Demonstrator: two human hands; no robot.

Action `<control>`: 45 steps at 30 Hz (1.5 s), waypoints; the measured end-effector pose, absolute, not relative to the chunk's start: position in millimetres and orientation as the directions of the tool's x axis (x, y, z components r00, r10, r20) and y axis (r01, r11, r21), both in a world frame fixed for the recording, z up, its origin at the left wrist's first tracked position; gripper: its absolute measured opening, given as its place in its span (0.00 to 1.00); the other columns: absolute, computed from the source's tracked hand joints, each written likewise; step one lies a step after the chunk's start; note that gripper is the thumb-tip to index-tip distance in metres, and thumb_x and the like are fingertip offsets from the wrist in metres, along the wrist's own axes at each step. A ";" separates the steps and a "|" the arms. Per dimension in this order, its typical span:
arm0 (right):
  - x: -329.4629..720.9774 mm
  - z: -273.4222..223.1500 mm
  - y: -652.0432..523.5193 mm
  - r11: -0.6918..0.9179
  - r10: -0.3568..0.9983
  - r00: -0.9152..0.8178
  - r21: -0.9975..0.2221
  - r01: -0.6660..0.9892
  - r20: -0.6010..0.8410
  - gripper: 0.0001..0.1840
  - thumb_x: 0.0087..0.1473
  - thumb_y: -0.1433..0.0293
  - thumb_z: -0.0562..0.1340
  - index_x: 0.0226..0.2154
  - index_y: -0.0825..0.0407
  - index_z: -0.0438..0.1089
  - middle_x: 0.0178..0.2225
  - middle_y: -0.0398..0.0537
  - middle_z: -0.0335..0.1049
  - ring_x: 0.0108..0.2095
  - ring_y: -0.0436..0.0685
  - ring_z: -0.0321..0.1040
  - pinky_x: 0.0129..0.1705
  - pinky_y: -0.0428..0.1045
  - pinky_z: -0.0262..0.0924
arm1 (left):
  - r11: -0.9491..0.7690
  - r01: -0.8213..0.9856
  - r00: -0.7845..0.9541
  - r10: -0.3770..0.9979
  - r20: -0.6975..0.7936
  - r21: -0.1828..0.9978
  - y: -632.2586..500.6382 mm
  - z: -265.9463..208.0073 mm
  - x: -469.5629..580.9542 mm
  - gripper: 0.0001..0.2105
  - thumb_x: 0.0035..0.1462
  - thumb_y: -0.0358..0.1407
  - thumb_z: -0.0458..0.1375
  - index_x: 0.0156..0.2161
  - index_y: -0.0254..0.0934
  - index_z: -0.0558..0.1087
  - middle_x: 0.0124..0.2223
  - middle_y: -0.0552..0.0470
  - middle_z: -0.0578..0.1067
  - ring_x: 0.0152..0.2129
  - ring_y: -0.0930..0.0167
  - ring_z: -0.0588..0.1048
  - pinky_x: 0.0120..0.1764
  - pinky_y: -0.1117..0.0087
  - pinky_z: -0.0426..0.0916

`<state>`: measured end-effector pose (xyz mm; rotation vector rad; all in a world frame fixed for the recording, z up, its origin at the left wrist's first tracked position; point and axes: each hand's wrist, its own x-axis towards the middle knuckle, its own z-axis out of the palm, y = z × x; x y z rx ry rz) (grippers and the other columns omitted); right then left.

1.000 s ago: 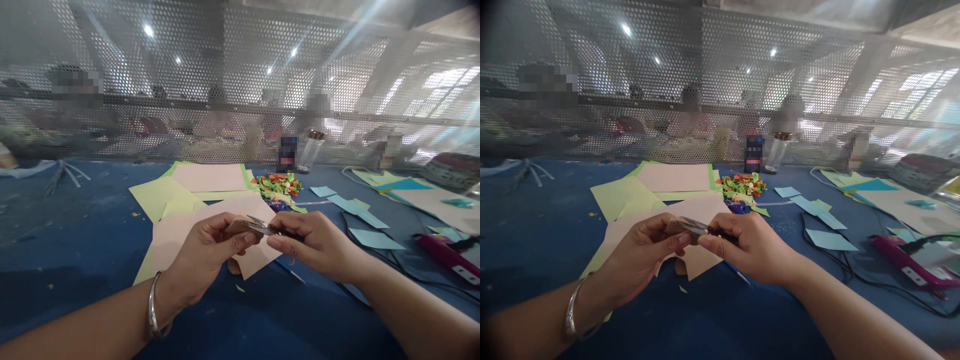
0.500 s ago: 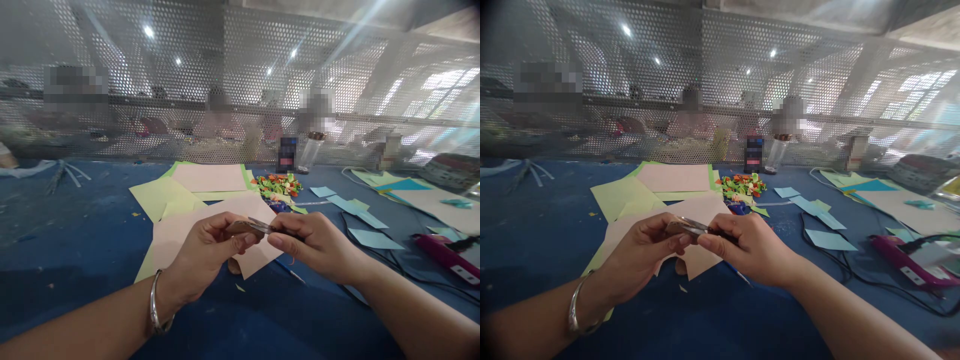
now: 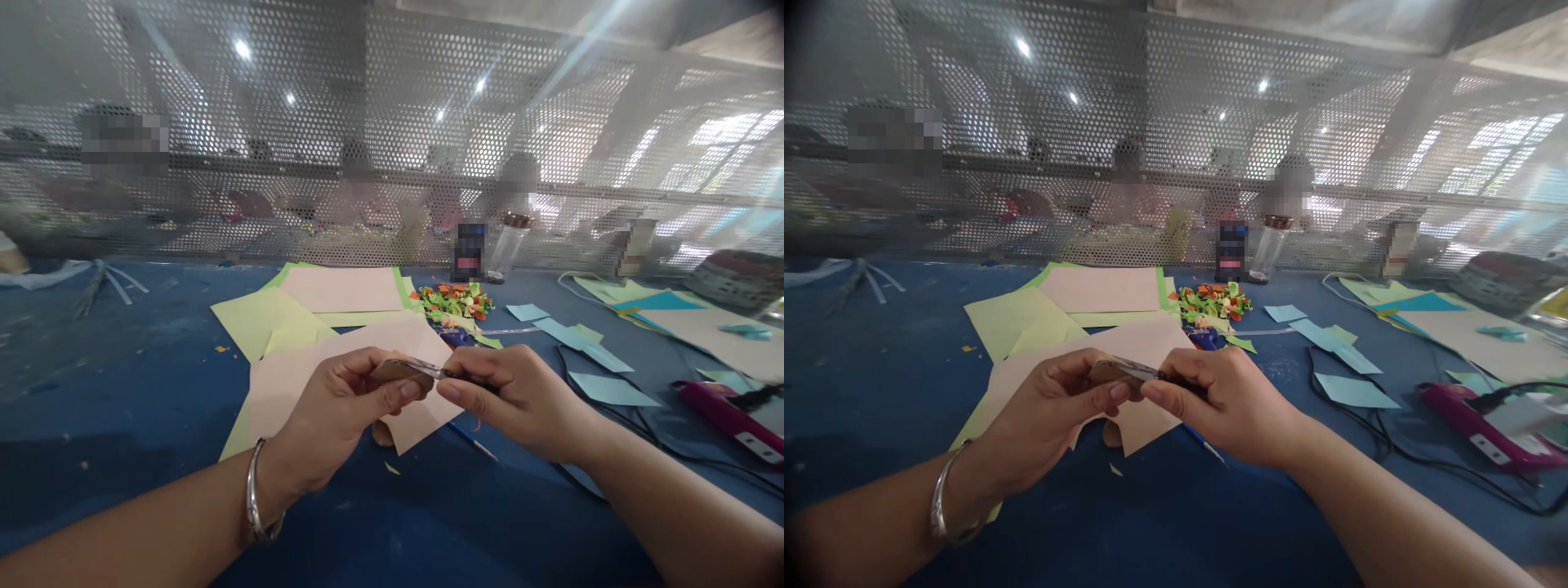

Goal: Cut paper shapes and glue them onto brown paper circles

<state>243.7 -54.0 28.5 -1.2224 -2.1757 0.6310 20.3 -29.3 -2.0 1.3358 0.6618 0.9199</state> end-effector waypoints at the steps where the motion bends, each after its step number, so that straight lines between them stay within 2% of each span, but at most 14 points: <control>1: 243.5 28.5 -54.0 0.476 0.870 -0.429 -0.635 0.608 0.241 0.22 0.65 0.53 0.56 0.31 0.53 0.69 0.22 0.39 0.59 0.23 0.48 0.56 0.25 0.45 0.49 | -0.011 -0.174 0.505 0.858 0.099 0.985 -28.8 -2.3 20.2 0.08 0.55 0.39 0.68 0.39 0.40 0.79 0.35 0.52 0.75 0.30 0.72 0.70 0.26 0.74 0.70; 10: 244.9 26.6 -53.0 0.501 0.858 -0.434 -0.634 0.589 0.274 0.20 0.65 0.55 0.57 0.31 0.53 0.71 0.23 0.38 0.58 0.23 0.47 0.54 0.25 0.45 0.48 | -0.029 -0.127 0.514 0.853 0.091 0.991 -26.0 -3.7 19.5 0.10 0.57 0.41 0.66 0.41 0.38 0.78 0.37 0.49 0.76 0.32 0.70 0.71 0.26 0.75 0.68; 18: 242.9 27.1 -51.2 0.511 0.847 -0.449 -0.673 0.536 0.285 0.19 0.65 0.56 0.58 0.32 0.52 0.72 0.23 0.37 0.58 0.23 0.46 0.53 0.25 0.45 0.47 | 0.004 -0.134 0.531 0.844 0.068 0.991 -25.8 -4.4 18.6 0.09 0.57 0.40 0.67 0.40 0.38 0.77 0.37 0.51 0.76 0.30 0.73 0.70 0.26 0.75 0.67; 36: 244.6 30.0 -53.4 0.496 0.854 -0.455 -0.655 0.569 0.251 0.20 0.65 0.55 0.57 0.33 0.53 0.73 0.23 0.38 0.58 0.23 0.46 0.54 0.25 0.45 0.47 | 0.032 -0.146 0.549 0.834 0.054 0.989 -25.8 -5.9 19.3 0.09 0.57 0.40 0.67 0.38 0.38 0.77 0.38 0.50 0.78 0.30 0.73 0.71 0.26 0.76 0.66; 45: 247.0 29.7 -48.6 0.431 0.861 -0.470 -0.773 0.466 0.197 0.20 0.64 0.54 0.59 0.30 0.53 0.70 0.25 0.39 0.59 0.26 0.47 0.55 0.28 0.45 0.51 | 0.074 -0.140 0.575 0.818 0.021 0.987 -25.5 -3.7 18.9 0.09 0.59 0.41 0.65 0.40 0.38 0.78 0.39 0.49 0.79 0.32 0.73 0.73 0.33 0.73 0.69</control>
